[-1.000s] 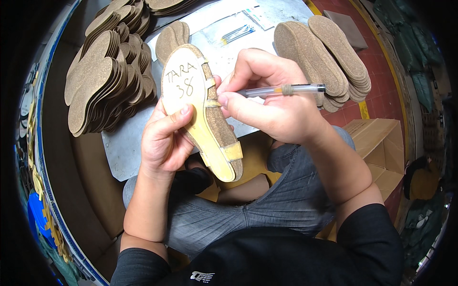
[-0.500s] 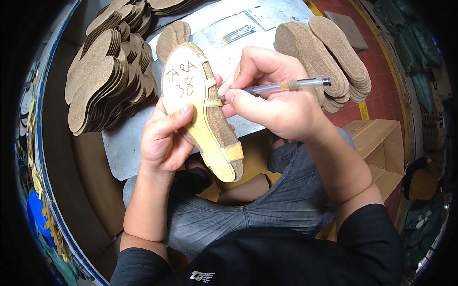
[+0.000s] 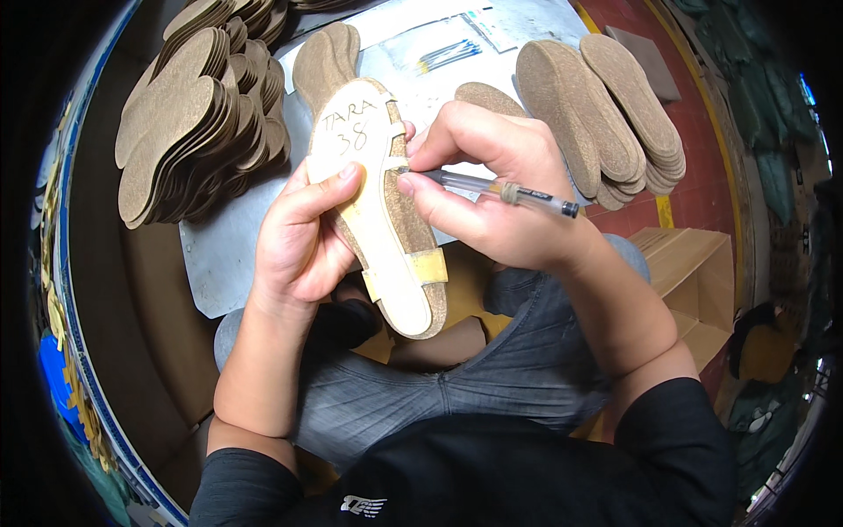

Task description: The person marks the edges of shoe insoles with a pen, writing labels such as 'TARA 38' on the surface. They handle multiple insoles one at a time, flipping them over and writing on different sections before placing them back on the table.

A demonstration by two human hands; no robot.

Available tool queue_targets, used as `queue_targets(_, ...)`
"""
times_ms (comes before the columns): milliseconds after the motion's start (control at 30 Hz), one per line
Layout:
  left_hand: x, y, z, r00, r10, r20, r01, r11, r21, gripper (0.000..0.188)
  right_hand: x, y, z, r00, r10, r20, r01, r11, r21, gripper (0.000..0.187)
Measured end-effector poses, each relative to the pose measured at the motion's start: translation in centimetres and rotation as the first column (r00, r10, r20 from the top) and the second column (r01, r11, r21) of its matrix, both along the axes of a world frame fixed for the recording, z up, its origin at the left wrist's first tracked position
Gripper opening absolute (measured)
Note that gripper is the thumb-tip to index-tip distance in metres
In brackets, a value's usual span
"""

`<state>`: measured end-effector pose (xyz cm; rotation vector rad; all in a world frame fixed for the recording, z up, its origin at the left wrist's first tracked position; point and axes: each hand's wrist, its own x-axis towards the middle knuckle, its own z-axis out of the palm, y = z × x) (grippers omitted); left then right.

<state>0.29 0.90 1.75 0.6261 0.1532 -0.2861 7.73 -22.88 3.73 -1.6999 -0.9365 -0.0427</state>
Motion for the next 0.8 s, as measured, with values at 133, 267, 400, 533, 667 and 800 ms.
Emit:
queue_targets(133, 0.08, 0.1, -0.24, 1.0, 0.009, -0.01, -0.009, 0.999, -0.034, 0.064, -0.02, 0.36, -0.11, 1.0, -0.019, 0.022, 0.019, 1.0, 0.006, 0.016)
queue_targets(267, 0.11, 0.19, -0.41, 0.999, -0.005, -0.032, 0.004, 0.999, -0.035, 0.062, 0.31, 0.1, -0.1, 0.992, -0.016, 0.128, 0.024, 0.998, -0.063, 0.016)
queue_targets(400, 0.12, 0.23, -0.42, 1.0, -0.003, -0.024, 0.002, 0.999, -0.032, 0.06, 0.3, 0.1, -0.11, 0.993, -0.016, 0.12, 0.023, 0.998, -0.055, 0.015)
queue_targets(533, 0.1, 0.21, -0.38, 0.999, 0.006, -0.037, -0.006, 1.0, -0.017, 0.06, 0.07, 0.38, -0.19, 0.995, 0.001, 0.102, 0.0, 1.0, -0.012, 0.013)
queue_targets(667, 0.12, 0.28, -0.37, 1.0, -0.002, -0.026, 0.001, 0.999, -0.034, 0.059, 0.21, 0.19, -0.15, 0.99, 0.001, 0.142, 0.005, 0.999, -0.046, 0.013)
queue_targets(800, 0.02, 0.24, -0.49, 0.999, 0.014, -0.039, -0.016, 0.999, -0.046, 0.058, 0.2, 0.18, -0.17, 0.989, -0.004, 0.146, 0.013, 0.998, -0.064, 0.013)
